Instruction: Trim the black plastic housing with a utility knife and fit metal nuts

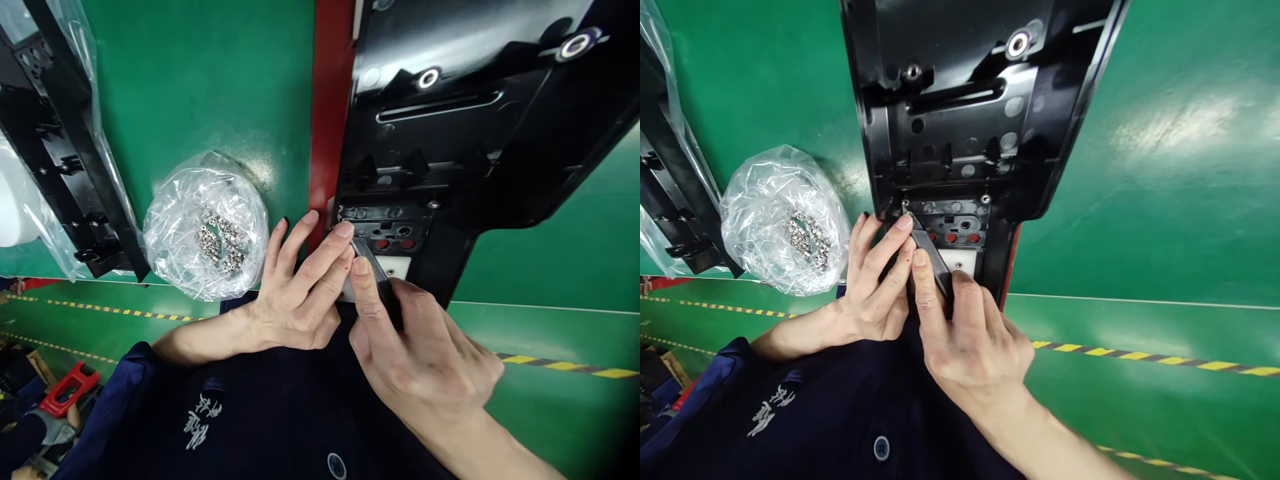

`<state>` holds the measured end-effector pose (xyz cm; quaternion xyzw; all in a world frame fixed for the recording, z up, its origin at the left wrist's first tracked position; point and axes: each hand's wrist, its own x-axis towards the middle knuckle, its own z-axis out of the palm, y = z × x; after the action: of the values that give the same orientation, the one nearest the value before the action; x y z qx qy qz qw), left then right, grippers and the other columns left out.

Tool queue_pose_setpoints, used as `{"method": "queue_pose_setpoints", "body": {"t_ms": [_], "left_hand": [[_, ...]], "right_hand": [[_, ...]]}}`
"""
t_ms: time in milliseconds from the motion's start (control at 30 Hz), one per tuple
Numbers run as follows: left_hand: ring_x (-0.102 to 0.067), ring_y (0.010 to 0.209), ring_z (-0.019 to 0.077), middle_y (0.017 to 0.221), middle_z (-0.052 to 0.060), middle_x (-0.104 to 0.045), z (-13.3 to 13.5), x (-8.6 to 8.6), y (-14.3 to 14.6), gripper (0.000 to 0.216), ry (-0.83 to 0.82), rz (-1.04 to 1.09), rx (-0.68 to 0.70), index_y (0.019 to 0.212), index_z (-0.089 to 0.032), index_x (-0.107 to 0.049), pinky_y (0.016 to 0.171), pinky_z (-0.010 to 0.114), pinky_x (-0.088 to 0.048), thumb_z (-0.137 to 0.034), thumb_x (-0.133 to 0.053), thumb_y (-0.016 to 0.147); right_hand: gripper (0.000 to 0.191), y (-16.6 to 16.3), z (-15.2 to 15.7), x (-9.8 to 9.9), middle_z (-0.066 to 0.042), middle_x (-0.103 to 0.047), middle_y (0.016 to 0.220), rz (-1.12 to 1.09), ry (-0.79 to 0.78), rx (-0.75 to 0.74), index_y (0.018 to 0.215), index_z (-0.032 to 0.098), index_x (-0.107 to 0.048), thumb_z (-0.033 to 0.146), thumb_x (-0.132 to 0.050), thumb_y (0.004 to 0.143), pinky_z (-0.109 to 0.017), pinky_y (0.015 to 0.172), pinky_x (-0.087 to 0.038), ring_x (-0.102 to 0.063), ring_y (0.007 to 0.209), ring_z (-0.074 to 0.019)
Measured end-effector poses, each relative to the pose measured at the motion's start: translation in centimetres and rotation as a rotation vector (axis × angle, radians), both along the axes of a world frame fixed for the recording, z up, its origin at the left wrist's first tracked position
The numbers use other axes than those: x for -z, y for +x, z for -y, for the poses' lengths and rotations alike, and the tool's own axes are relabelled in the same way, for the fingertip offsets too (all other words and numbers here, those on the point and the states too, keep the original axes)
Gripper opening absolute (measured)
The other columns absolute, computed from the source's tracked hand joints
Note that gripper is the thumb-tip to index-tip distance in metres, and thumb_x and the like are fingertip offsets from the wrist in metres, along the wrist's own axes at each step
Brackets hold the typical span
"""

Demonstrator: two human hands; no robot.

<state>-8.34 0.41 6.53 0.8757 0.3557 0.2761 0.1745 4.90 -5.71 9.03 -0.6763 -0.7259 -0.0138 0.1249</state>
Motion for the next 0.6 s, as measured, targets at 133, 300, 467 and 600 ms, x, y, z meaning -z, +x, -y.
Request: {"method": "queue_pose_setpoints", "body": {"t_ms": [133,300,467,600], "left_hand": [[-0.035,0.137,0.0364,0.125,0.022,-0.056,-0.23,-0.03,-0.25,0.042,-0.018,-0.016,0.027,0.122,-0.001,-0.049,0.11,0.056,-0.035,-0.012,-0.036,0.083],[-0.031,0.138,0.0371,0.128,0.021,-0.055,-0.25,-0.17,-0.33,0.043,-0.019,-0.033,0.033,0.124,-0.002,-0.047,0.111,0.055,-0.036,-0.011,-0.036,0.084],[-0.03,0.138,0.039,0.129,0.024,-0.052,-0.16,-0.26,-0.39,0.043,-0.028,-0.024,0.052,0.123,0.001,-0.048,0.111,0.057,-0.035,-0.01,-0.037,0.083],[-0.029,0.139,0.0403,0.131,0.025,-0.051,-0.28,0.18,-0.5,0.044,-0.053,-0.02,0.063,0.123,0.002,-0.048,0.112,0.058,-0.033,-0.009,-0.038,0.082]], "right_hand": [[0.04,-0.37,-0.35,-0.02,-0.003,-0.057,0.086,-0.03,0.042,0.029,0.117,0.013,-0.058,-0.001,-0.047,0.081,-0.021,0.057,-0.027,-0.041,0.067,-0.0101],[0.046,-0.47,-0.64,0.09,-0.002,-0.057,0.087,-0.041,0.089,0.05,0.118,0.015,-0.057,-0.004,-0.051,0.077,-0.02,0.056,-0.029,-0.043,0.067,-0.0102],[0.05,-0.57,-0.39,0.21,-0.001,-0.057,0.088,-0.021,0.113,0.074,0.122,0.018,-0.054,-0.005,-0.054,0.077,-0.019,0.06,-0.033,-0.046,0.068,-0.0078],[0.061,-0.69,-0.19,0.59,-0.001,-0.058,0.09,0.026,0.077,0.084,0.136,0.019,-0.045,-0.002,-0.054,0.079,-0.019,0.061,-0.037,-0.051,0.068,-0.0069]]}}
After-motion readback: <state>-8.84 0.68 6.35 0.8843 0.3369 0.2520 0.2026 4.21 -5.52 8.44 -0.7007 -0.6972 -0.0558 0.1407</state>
